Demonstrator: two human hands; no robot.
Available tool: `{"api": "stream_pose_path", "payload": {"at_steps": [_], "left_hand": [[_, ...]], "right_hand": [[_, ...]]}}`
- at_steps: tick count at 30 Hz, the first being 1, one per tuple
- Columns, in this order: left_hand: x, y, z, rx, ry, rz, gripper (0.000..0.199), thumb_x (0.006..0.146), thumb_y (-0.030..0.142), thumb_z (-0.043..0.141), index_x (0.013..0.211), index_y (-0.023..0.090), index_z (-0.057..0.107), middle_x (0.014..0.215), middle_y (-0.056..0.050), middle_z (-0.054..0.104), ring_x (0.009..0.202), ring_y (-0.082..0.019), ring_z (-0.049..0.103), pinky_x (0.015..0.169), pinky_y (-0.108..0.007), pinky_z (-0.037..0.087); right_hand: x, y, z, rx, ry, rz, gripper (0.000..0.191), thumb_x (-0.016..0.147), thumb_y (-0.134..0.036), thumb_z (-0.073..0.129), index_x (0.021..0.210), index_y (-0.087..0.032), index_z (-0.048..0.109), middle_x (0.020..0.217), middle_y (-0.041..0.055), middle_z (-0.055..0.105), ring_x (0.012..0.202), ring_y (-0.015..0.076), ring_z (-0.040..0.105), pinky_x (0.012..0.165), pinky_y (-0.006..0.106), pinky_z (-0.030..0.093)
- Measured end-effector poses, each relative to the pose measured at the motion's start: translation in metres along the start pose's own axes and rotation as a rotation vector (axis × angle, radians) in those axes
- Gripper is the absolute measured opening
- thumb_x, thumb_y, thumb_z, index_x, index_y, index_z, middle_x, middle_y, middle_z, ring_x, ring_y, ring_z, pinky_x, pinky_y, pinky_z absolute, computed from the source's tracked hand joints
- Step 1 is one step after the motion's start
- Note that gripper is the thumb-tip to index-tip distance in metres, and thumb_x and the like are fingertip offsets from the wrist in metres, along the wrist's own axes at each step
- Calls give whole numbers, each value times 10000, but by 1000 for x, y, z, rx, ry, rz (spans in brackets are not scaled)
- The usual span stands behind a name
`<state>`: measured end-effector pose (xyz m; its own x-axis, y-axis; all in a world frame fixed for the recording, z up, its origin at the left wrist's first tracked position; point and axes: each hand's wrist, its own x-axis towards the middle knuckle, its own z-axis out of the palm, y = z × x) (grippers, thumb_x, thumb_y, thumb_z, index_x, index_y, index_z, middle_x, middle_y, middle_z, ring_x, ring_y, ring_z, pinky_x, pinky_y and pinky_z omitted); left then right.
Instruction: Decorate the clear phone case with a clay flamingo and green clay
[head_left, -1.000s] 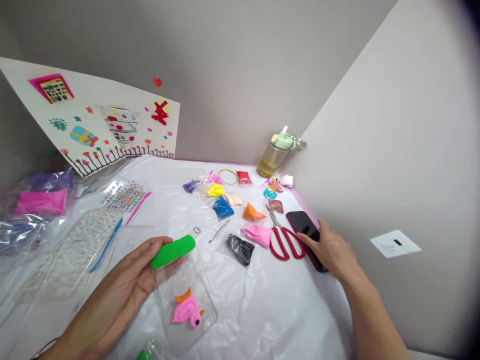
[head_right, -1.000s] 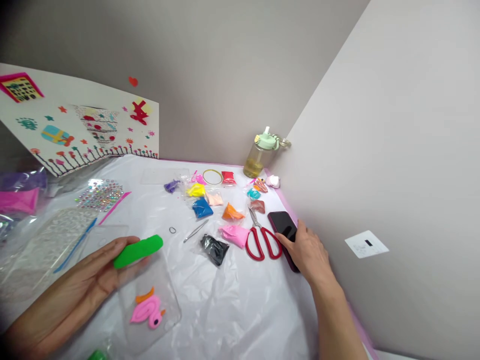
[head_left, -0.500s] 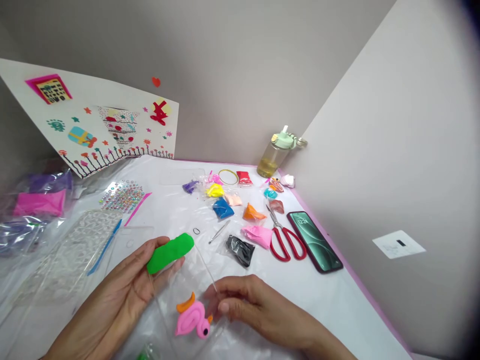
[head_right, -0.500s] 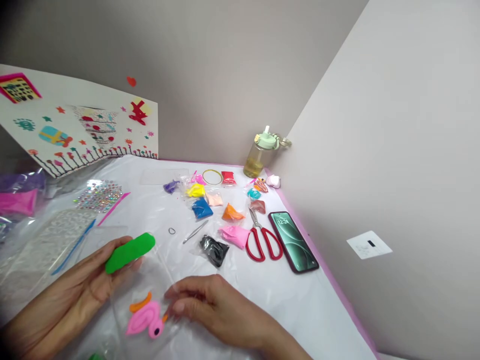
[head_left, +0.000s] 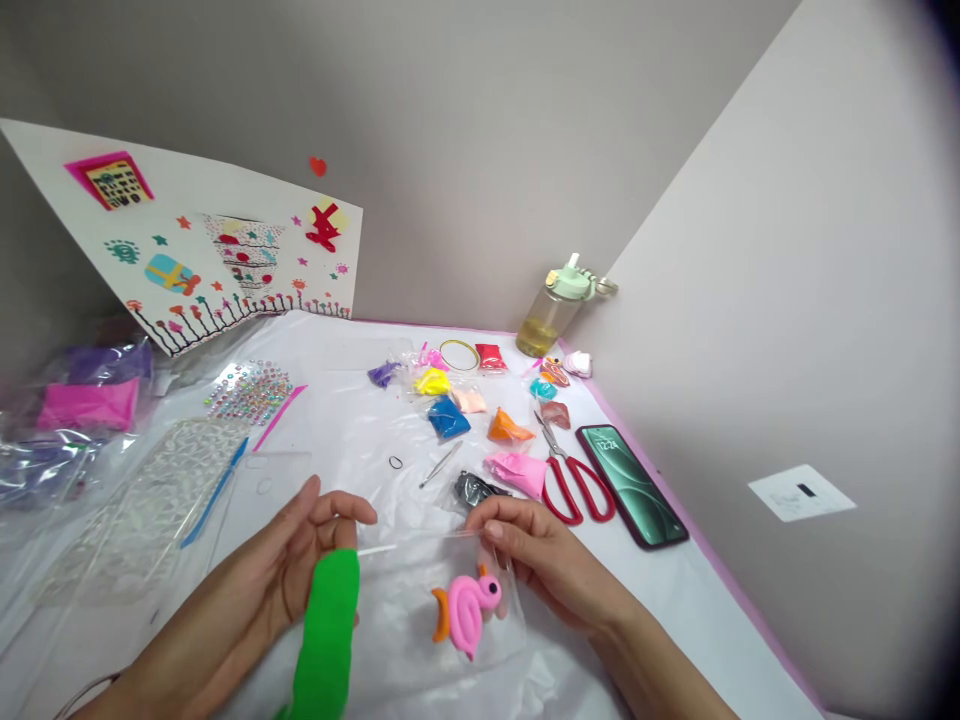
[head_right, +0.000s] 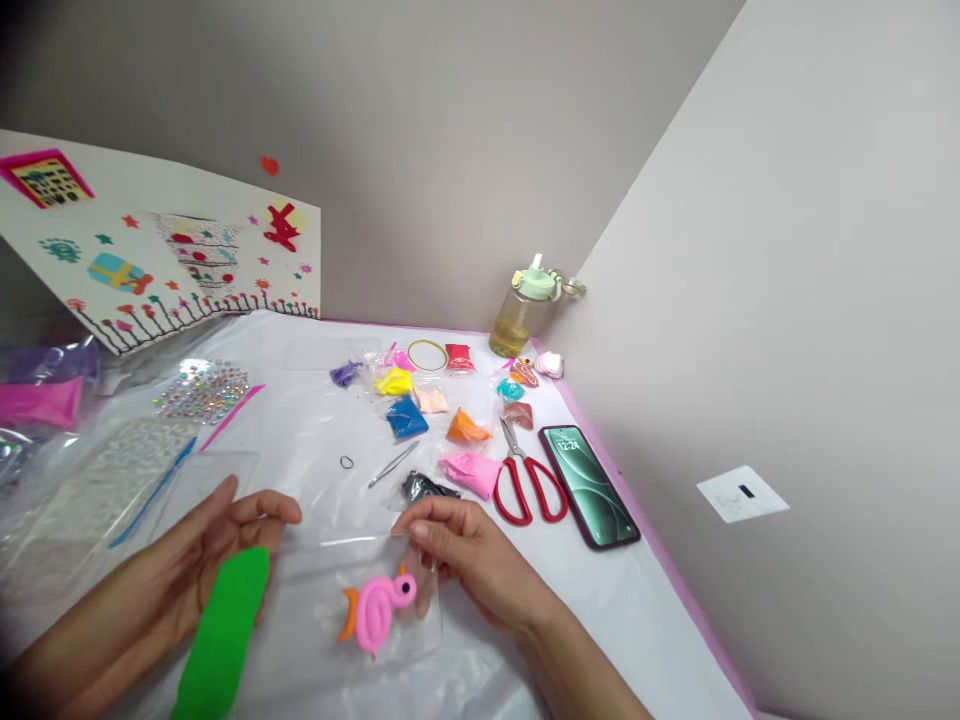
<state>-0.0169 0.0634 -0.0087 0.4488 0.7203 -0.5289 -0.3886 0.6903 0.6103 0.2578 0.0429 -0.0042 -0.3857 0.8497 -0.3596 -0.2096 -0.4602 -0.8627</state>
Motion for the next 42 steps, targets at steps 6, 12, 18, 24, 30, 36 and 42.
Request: {"api": "stream_pose_path", "payload": {"at_steps": [6, 12, 18, 24, 30, 36, 42], "left_hand": [[-1, -16, 7, 351, -253, -43, 341, 938, 512, 580, 955, 201, 718, 532, 67, 456, 476, -91, 472, 506, -191, 435], [1, -22, 6, 544, -398, -145, 386, 826, 572, 689, 948, 207, 721, 486, 64, 497, 510, -141, 602, 485, -193, 351], [-7, -8, 10, 475, -414, -89, 261, 852, 467, 702, 856, 207, 672, 698, -8, 698, 607, -140, 640, 567, -219, 489], [0, 10, 5, 193, 25, 128, 67, 905, 292, 675, 889, 226, 673, 941, -4, 716, 869, -168, 697, 760, -260, 601], [9, 6, -2, 105, 193, 237, 177, 897, 246, 675, 1070, 220, 641, 1006, -30, 736, 894, -189, 715, 833, -309, 615], [17, -7, -9, 245, 223, 296, 436, 861, 486, 692, 1189, 234, 555, 991, -38, 722, 953, -254, 729, 855, -357, 616], [27, -21, -19, 351, 243, 406, 496, 877, 571, 633, 1225, 238, 512, 1083, -56, 681, 931, -260, 731, 836, -381, 626]], "right_hand": [[1, 0, 2, 59, -30, -13, 366, 868, -496, 716, 974, -148, 675, 663, -14, 646, 463, 92, 599, 406, 169, 446], [1, 5, 6, 33, -73, 32, 379, 806, -474, 786, 954, -149, 660, 700, 12, 692, 486, 105, 625, 413, 167, 436], [-3, 1, 13, -243, 54, -65, 376, 933, -529, 609, 963, -160, 669, 742, 18, 674, 587, 123, 612, 588, 241, 470], [-5, -3, 7, -959, 296, -220, 211, 1003, -342, 511, 1145, -236, 625, 1016, 59, 678, 874, 212, 642, 775, 334, 489], [-7, -14, 0, -1336, 305, -194, 241, 976, -163, 455, 1162, -230, 591, 1133, 90, 632, 903, 233, 662, 766, 367, 513], [-12, -24, 1, -1543, 104, -215, 262, 935, -69, 491, 1131, -210, 593, 1168, 102, 619, 990, 227, 659, 809, 340, 543], [16, -5, 11, -1786, -141, -558, 198, 984, -70, 482, 1124, -194, 548, 1101, 90, 627, 995, 206, 601, 899, 337, 509]]}}
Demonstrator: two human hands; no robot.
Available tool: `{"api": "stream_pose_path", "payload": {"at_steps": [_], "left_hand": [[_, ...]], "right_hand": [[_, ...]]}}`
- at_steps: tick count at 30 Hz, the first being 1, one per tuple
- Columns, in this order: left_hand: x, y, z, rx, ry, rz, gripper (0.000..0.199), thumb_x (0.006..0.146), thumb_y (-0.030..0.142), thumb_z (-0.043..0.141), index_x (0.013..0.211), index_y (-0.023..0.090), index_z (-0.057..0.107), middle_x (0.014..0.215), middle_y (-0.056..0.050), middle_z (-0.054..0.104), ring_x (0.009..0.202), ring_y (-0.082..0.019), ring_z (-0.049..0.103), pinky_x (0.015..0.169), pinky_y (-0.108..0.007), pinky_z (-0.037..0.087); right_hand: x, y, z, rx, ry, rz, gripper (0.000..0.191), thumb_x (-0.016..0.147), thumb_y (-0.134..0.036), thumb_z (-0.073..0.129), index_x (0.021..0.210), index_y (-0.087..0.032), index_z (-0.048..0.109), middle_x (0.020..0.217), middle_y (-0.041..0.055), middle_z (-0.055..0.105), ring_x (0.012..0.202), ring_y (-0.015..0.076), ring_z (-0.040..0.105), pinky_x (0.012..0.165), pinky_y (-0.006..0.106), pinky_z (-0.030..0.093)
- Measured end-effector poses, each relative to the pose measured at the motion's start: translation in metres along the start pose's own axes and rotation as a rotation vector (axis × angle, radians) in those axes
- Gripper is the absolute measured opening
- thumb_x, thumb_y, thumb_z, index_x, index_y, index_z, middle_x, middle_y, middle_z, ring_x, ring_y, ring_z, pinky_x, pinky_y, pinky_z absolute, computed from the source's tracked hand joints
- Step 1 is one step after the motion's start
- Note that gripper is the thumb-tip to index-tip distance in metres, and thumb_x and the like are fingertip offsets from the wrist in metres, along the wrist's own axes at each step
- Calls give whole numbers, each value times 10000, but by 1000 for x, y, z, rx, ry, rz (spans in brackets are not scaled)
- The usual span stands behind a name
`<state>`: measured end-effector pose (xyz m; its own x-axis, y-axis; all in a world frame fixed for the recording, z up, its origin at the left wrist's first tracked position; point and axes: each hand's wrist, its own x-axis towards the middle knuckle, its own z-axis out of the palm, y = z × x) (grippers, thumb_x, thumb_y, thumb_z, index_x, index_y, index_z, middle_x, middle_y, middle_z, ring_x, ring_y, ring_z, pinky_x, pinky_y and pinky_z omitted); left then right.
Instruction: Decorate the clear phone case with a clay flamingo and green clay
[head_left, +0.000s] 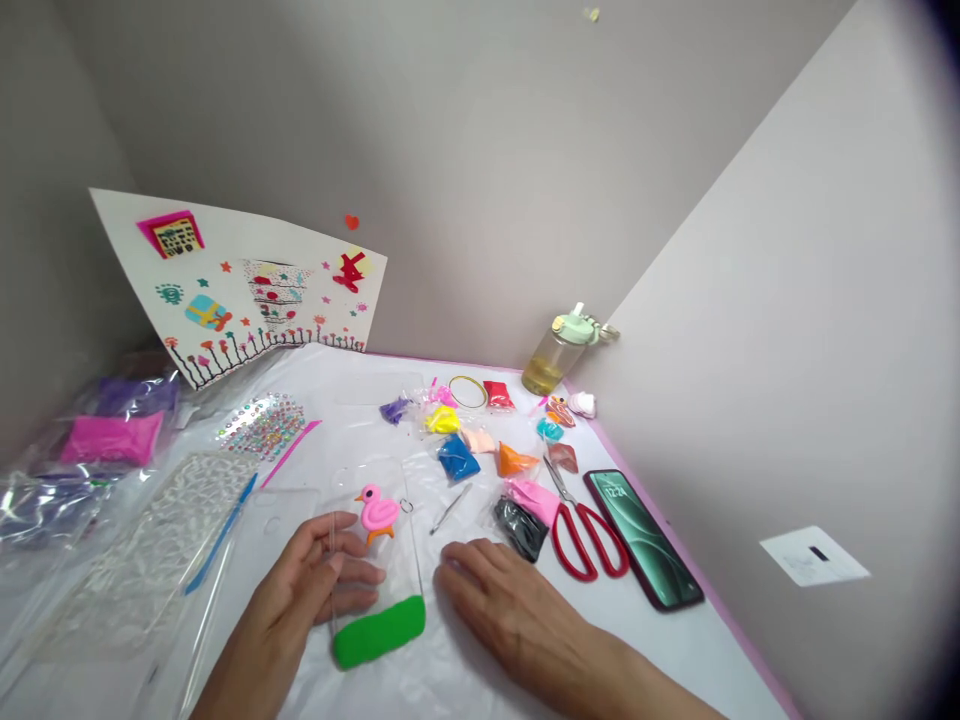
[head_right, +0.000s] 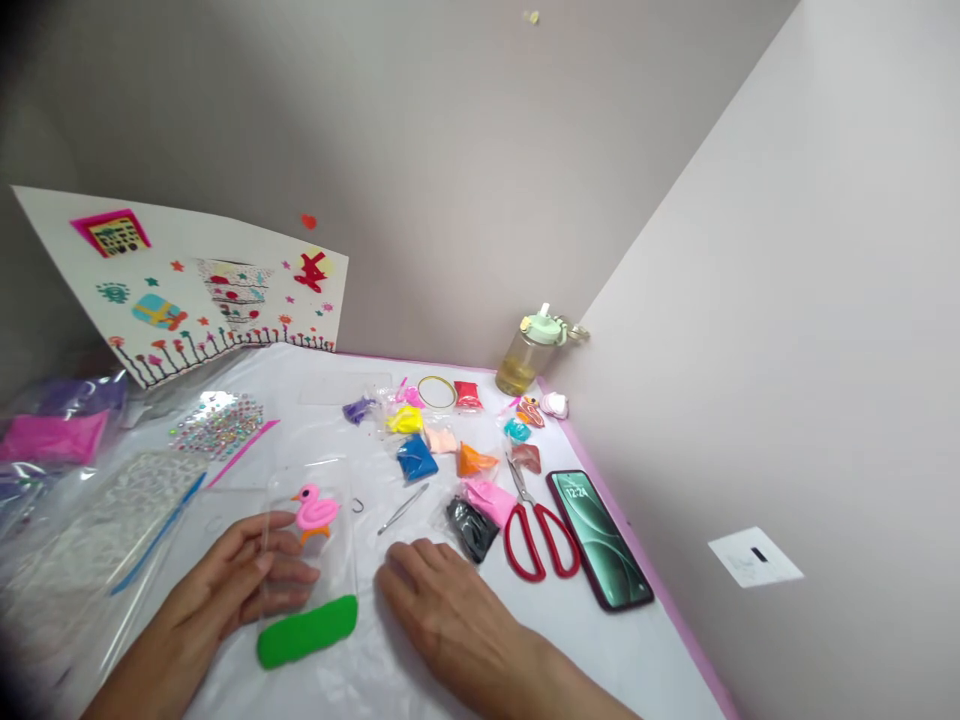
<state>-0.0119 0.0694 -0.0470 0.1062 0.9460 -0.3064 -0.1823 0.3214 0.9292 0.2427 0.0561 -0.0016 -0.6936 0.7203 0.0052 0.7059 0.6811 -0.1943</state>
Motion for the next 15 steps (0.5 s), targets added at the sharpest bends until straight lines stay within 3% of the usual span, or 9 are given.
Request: {"api": "stream_pose_path", "payload": {"at_steps": [3, 7, 11, 15], "left_hand": [[0, -2, 2, -34, 32, 37, 466, 880, 553, 636, 1213, 244, 534, 1011, -35, 672, 886, -256, 734, 782, -380, 639], [0, -2, 10, -70, 100, 67, 443, 857, 548, 656, 1168, 240, 588, 929, -19, 671, 799, -233, 738, 719, -344, 639], [1, -3, 15, -73, 111, 61, 482, 832, 595, 662, 1152, 238, 612, 903, -20, 674, 780, -237, 743, 746, -355, 635], [4, -8, 13, -84, 89, 46, 490, 825, 602, 678, 1169, 260, 606, 909, -16, 688, 816, -250, 753, 779, -361, 632]], "right_hand": [[27, 7, 11, -47, 48, -24, 180, 975, -87, 523, 1118, -193, 552, 1090, 82, 625, 973, 207, 589, 890, 342, 511], [58, 27, 18, -55, 146, 101, 218, 940, -24, 516, 1103, -159, 568, 1138, 128, 619, 1011, 260, 571, 890, 429, 516], [59, 37, 25, -10, 231, 173, 328, 912, 27, 479, 1192, -131, 542, 1256, 170, 578, 1093, 280, 551, 911, 441, 520], [50, 33, 31, 80, 274, 143, 314, 931, -9, 499, 1191, -174, 557, 1196, 107, 614, 1065, 224, 566, 918, 348, 520]]}}
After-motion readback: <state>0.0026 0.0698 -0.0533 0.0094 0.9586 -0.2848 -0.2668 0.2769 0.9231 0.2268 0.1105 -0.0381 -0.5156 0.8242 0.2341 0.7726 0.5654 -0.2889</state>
